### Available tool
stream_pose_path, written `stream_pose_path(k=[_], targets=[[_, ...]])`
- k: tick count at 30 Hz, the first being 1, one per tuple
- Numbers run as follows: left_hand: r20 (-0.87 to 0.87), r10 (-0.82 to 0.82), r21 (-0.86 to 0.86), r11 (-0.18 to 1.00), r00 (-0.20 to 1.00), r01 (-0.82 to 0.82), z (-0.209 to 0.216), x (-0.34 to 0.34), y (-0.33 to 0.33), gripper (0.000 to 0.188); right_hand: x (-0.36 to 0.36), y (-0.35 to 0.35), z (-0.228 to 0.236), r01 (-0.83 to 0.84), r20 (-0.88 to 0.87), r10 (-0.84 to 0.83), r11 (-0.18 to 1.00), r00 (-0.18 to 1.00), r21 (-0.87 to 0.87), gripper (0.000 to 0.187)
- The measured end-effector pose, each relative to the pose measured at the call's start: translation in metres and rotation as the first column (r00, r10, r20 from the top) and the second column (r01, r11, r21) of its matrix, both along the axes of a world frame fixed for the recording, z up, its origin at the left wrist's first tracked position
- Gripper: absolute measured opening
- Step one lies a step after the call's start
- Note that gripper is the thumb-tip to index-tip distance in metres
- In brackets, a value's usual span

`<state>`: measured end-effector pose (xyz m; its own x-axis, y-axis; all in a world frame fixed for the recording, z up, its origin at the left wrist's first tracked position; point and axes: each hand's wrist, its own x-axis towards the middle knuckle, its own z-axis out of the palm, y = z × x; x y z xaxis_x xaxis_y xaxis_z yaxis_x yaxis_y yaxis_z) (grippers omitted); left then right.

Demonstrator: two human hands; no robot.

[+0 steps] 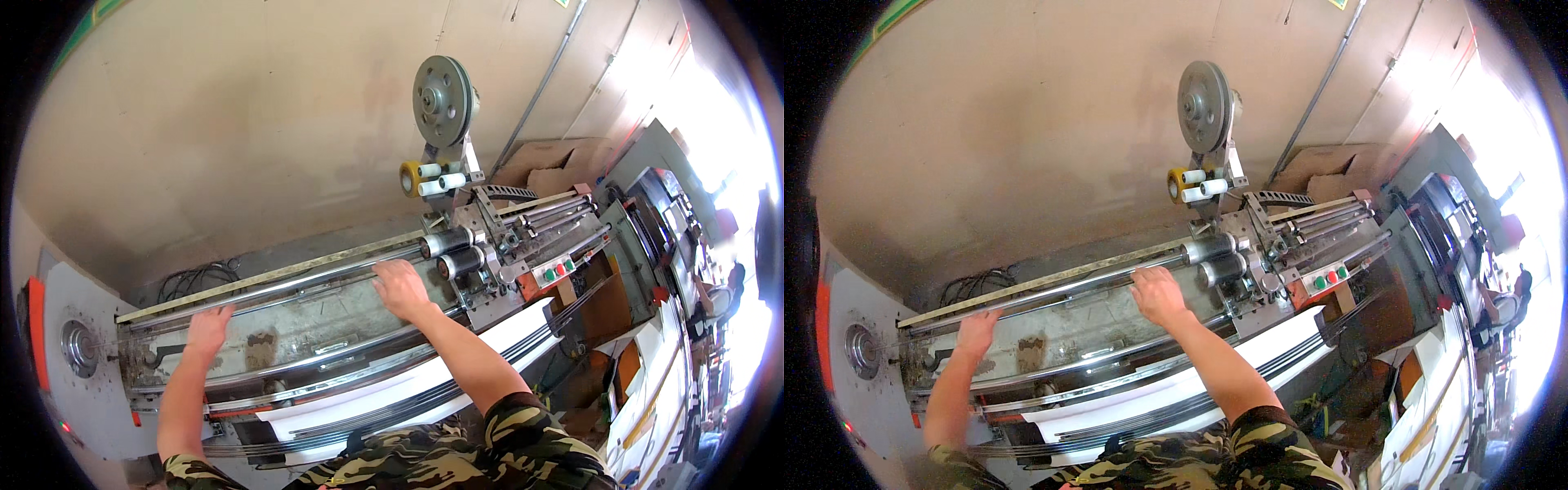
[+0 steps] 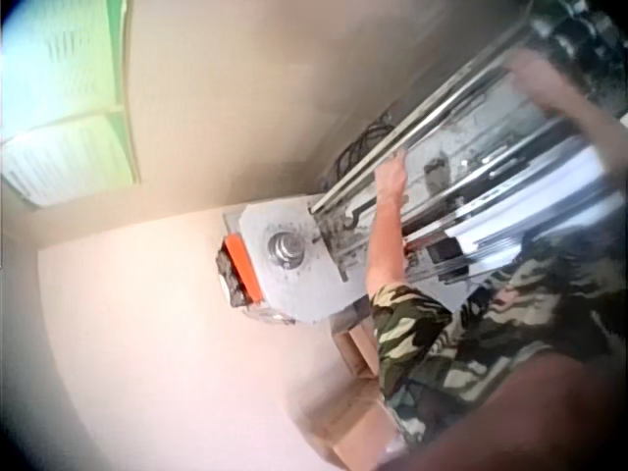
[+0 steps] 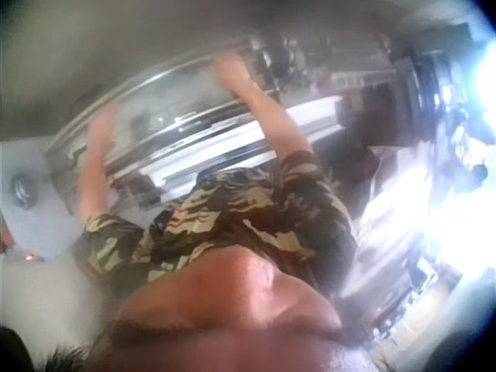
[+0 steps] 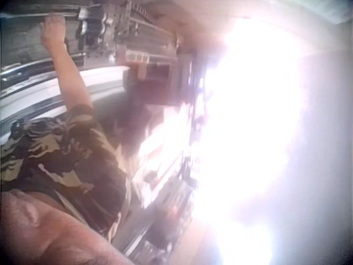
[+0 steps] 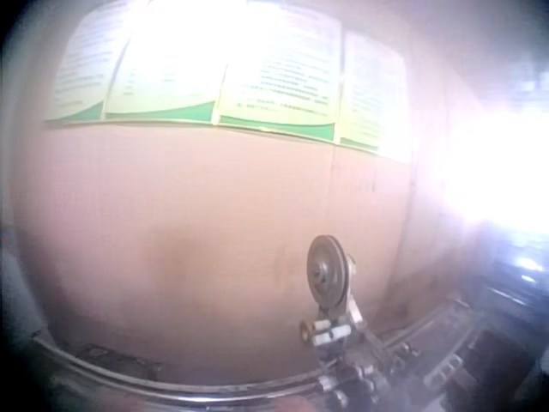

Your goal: The person repeatedly loads long metal tubes into a tube-cutting or bending machine, secures them, and operates the machine to process each tube. After each cycle, the person removes the processed tube and repeats the procedure with a new tube from a nearby stack.

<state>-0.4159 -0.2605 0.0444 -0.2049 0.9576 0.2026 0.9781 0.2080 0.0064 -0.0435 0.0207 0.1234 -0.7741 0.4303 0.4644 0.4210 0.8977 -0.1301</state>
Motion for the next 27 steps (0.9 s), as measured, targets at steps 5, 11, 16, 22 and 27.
stream_pose_path(k=[5,11,16,22,27], targets=[[0.012,0.084,-0.042,0.996,0.996,-0.084,0.004,-0.045,-0.050,0.037,-0.018,-0.015,-0.010,0.030,-0.022,-0.030,0.999,0.999,0.017,0.028],[0.056,0.173,-0.046,0.984,0.983,-0.171,-0.013,-0.097,-0.090,0.036,-0.050,-0.039,-0.014,0.046,0.034,-0.045,0.999,0.998,-0.022,0.031],[0.158,0.301,-0.095,0.953,0.940,-0.289,-0.027,-0.127,-0.109,0.035,-0.080,-0.056,-0.033,0.044,0.188,-0.050,0.998,0.981,0.037,0.033],[-0.029,0.304,-0.039,0.952,0.952,-0.305,-0.060,-0.172,-0.130,0.029,-0.115,-0.082,-0.036,-0.022,0.101,0.023,1.000,0.995,-0.016,0.020],[0.074,0.476,-0.101,0.878,0.876,-0.468,-0.099,-0.223,-0.161,0.025,-0.107,-0.079,-0.012,-0.092,0.039,0.094,0.995,0.995,-0.050,0.013]])
